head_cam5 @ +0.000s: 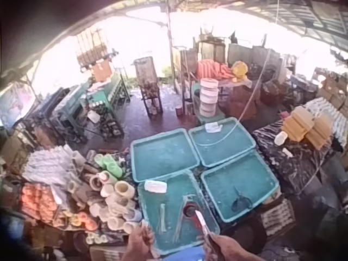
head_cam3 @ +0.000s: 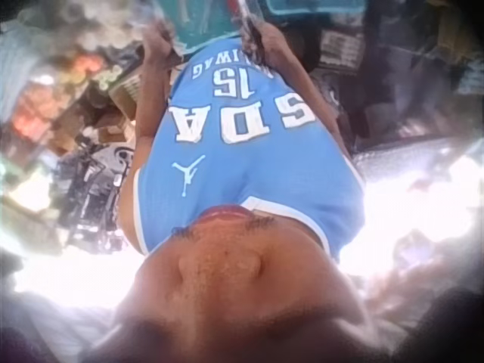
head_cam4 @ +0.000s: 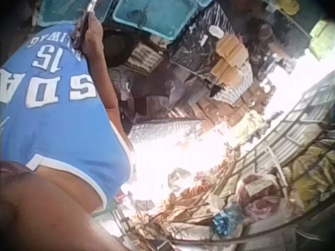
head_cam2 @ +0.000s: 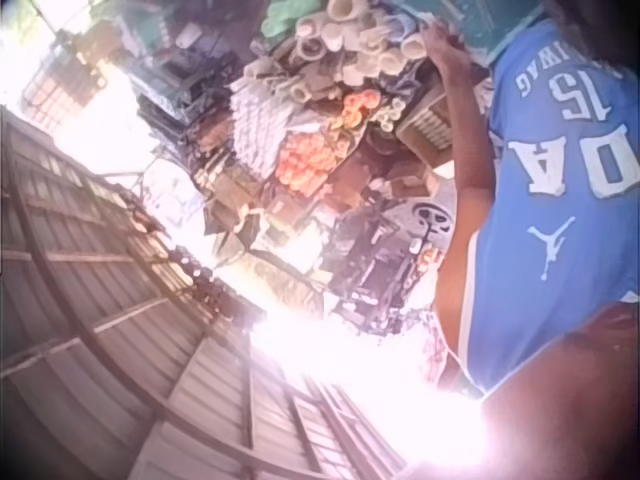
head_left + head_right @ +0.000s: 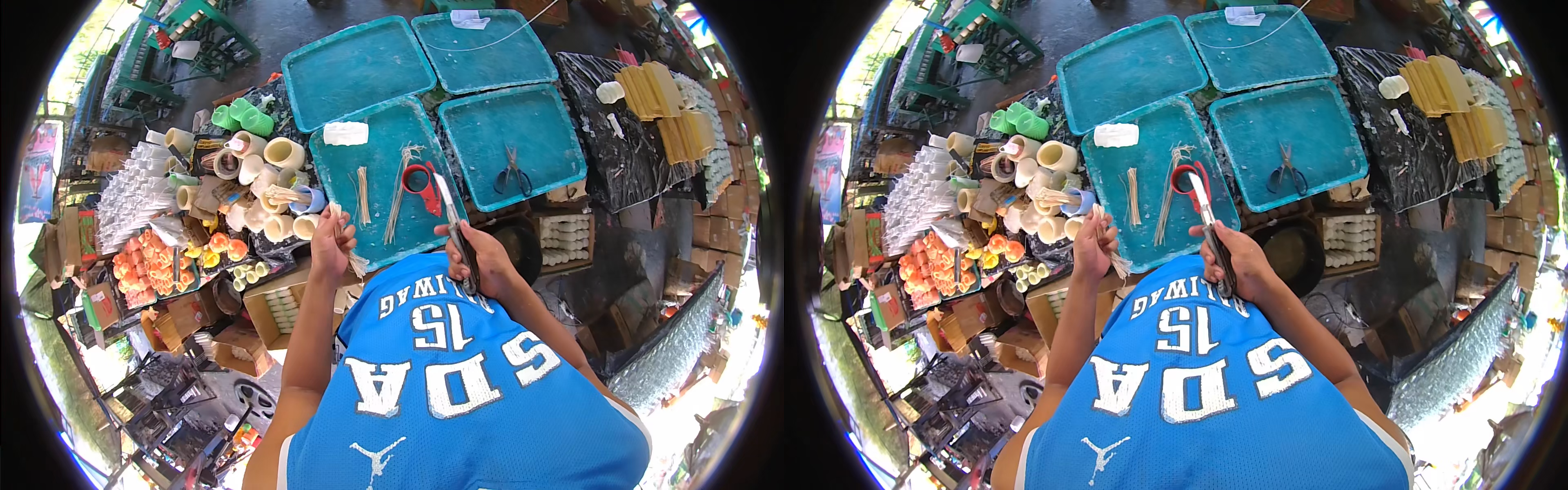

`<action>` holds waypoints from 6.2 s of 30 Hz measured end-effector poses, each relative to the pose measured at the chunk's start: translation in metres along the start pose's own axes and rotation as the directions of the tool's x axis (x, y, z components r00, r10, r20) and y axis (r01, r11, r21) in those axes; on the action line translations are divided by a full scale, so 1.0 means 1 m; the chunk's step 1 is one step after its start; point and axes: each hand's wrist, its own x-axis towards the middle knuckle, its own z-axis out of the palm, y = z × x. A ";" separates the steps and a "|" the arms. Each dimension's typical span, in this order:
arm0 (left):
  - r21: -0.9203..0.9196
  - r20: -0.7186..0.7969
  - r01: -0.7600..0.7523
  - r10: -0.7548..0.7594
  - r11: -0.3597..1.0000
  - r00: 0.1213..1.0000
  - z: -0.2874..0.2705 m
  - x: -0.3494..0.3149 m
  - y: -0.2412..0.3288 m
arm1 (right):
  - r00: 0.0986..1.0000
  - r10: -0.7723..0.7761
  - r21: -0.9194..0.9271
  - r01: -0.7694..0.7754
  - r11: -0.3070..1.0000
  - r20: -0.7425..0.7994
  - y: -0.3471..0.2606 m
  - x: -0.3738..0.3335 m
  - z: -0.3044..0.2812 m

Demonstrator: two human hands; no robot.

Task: The person gathers thin sticks and white cylindrical foam pieces, then uses a knife to trim the sticks and a red tape dispenser to apply tape. The person inserts the trimmed sticks into the foam pieces and places the assembled units into a tray.

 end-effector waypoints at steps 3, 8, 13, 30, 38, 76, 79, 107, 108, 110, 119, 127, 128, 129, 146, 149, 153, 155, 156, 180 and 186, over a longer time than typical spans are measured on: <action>-0.110 -0.102 0.104 -0.115 0.989 0.988 -0.030 0.017 -0.027 | 0.999 0.039 -0.027 -0.039 0.999 0.006 -0.004 -0.004 -0.010; 0.003 -0.335 0.176 -0.164 0.984 0.928 -0.051 0.049 -0.053 | 0.980 -0.199 -0.225 0.188 0.956 -0.027 -0.009 0.003 -0.019; 0.966 -0.128 -0.004 0.490 0.260 0.862 -0.098 0.129 -0.074 | 0.947 -0.312 -0.648 0.194 0.736 -0.072 -0.033 0.051 -0.067; 0.913 -0.070 0.227 0.417 -0.340 0.906 -0.013 0.168 -0.082 | 0.689 -0.720 -0.934 -0.307 -0.181 -0.087 -0.102 0.208 -0.249; 0.931 -0.033 0.144 0.316 -0.335 0.948 -0.033 0.181 -0.069 | 0.632 -0.773 -0.949 -0.203 -0.241 0.062 -0.095 0.185 -0.235; 0.483 -0.114 -0.111 0.188 0.869 0.976 -0.046 0.125 -0.075 | 0.961 -0.269 -0.995 0.049 -0.082 0.069 0.081 0.262 -0.008; 0.702 -0.367 -0.075 0.451 0.708 0.814 -0.075 0.130 -0.085 | 0.944 -0.324 -0.998 0.068 -0.009 0.068 0.097 0.278 -0.015; 0.067 0.209 0.076 -0.088 0.995 0.974 0.002 0.025 -0.023 | 0.815 -0.340 -0.883 0.434 -0.177 0.469 0.037 0.195 0.033; 0.065 0.262 0.059 -0.074 0.996 0.962 0.005 0.025 -0.022 | 0.823 -0.351 -0.894 0.428 -0.132 0.446 0.041 0.198 0.031; 0.092 0.184 0.070 -0.086 0.993 0.979 0.012 0.023 -0.022 | 0.839 -0.367 -0.908 0.416 -0.041 0.401 0.047 0.203 0.027; 0.329 0.085 0.000 -0.029 0.944 0.996 -0.001 0.032 -0.033 | 0.934 -0.334 -0.875 0.263 0.407 0.125 0.064 0.227 0.000; 0.428 0.076 0.032 -0.071 0.903 0.995 0.003 0.030 -0.033 | 0.812 -0.453 -0.929 0.332 -0.163 0.369 0.037 0.211 0.013; 0.427 0.071 0.051 -0.090 0.903 0.993 0.002 0.031 -0.032 | 0.711 -0.480 -0.853 0.365 -0.373 0.514 0.034 0.211 0.012; 0.427 0.068 0.070 -0.109 0.902 0.992 0.001 0.032 -0.031 | 0.721 -0.475 -0.860 0.373 -0.348 0.505 0.029 0.212 0.010; 0.451 0.189 -0.032 -0.061 0.892 0.980 0.010 0.029 -0.031 | 0.758 -0.253 -0.797 0.595 -0.108 0.601 0.003 0.204 0.023; 0.483 0.201 -0.056 -0.049 0.874 0.978 0.013 0.027 -0.031 | 0.662 -0.259 -0.710 0.636 -0.302 0.703 -0.001 0.201 0.026; 0.484 0.241 -0.104 -0.018 0.869 0.970 0.016 0.025 -0.027 | 0.804 -0.230 -0.816 0.575 0.064 0.549 -0.002 0.201 0.028; 0.529 0.278 -0.112 -0.046 0.841 0.960 0.015 0.024 -0.023 | 0.834 -0.215 -0.825 0.543 0.154 0.509 -0.001 0.203 0.023; 0.550 0.294 -0.119 -0.058 0.827 0.954 0.014 0.024 -0.022 | 0.858 -0.207 -0.839 0.508 0.196 0.471 0.000 0.203 0.023; 0.202 -0.348 -0.246 0.304 0.948 0.887 -0.084 -0.049 -0.047 | 0.762 -0.148 -0.735 0.523 -0.432 0.630 0.106 0.397 0.134; -0.237 -0.213 -0.321 0.273 0.917 0.938 -0.094 -0.063 -0.006 | 0.623 -0.461 -0.756 0.626 -0.191 0.632 0.076 0.372 0.139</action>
